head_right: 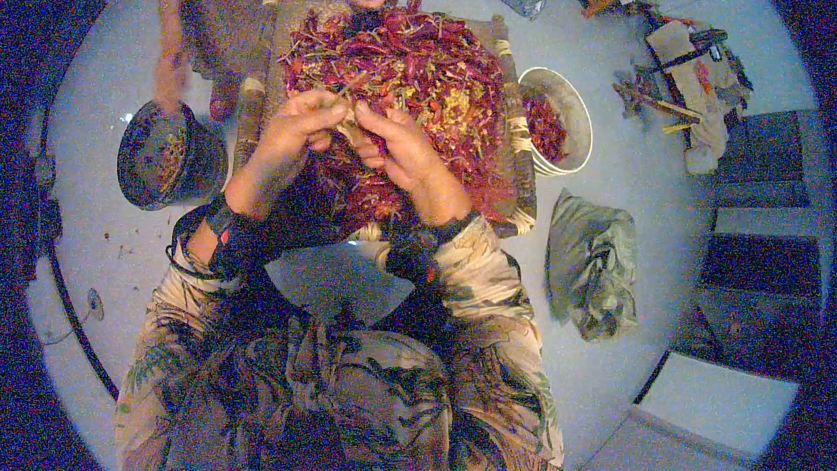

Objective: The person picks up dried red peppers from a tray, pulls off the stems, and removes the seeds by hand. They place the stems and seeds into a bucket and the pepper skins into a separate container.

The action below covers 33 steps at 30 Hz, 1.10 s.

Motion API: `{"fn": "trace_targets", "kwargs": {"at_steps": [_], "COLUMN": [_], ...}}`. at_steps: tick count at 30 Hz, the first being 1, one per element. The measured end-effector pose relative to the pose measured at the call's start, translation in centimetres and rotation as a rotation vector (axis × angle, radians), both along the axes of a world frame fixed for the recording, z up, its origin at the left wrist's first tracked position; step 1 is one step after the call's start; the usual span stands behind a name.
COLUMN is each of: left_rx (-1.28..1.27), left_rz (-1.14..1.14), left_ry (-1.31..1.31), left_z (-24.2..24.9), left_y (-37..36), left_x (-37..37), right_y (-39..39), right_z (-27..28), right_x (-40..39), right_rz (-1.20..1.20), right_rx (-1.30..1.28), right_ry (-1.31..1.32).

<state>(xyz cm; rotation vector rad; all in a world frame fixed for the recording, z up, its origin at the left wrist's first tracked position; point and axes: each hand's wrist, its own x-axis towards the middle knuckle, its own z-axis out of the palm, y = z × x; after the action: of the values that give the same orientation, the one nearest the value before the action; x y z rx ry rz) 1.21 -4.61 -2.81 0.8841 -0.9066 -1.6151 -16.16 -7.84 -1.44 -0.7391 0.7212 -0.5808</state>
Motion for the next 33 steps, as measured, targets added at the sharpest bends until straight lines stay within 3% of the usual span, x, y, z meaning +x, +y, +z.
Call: {"fn": "trace_targets", "kwargs": {"at_steps": [7,16,22,33], "left_rx": [0.066,0.139,0.199,0.194], "left_rz": [0.143,0.197,0.299,0.168], "left_ry": [0.155,0.209,0.322,0.250], "left_z": [-0.4,-0.4,-0.6,0.0], "left_y": [-0.2,0.2,-0.1,0.7], "left_x": [0.6,0.5,1.2,-0.1], "right_y": [0.4,0.9,0.2,1.2], "right_z": [0.0,-0.4,-0.9,-1.1], "right_x": [0.7,1.2,0.8,2.2], "right_rz": [-0.002,-0.126,-0.231,-0.250], "right_rx": [-0.292,-0.279,-0.409,-0.454], "right_ry": [0.171,0.265,0.270,0.293]}}
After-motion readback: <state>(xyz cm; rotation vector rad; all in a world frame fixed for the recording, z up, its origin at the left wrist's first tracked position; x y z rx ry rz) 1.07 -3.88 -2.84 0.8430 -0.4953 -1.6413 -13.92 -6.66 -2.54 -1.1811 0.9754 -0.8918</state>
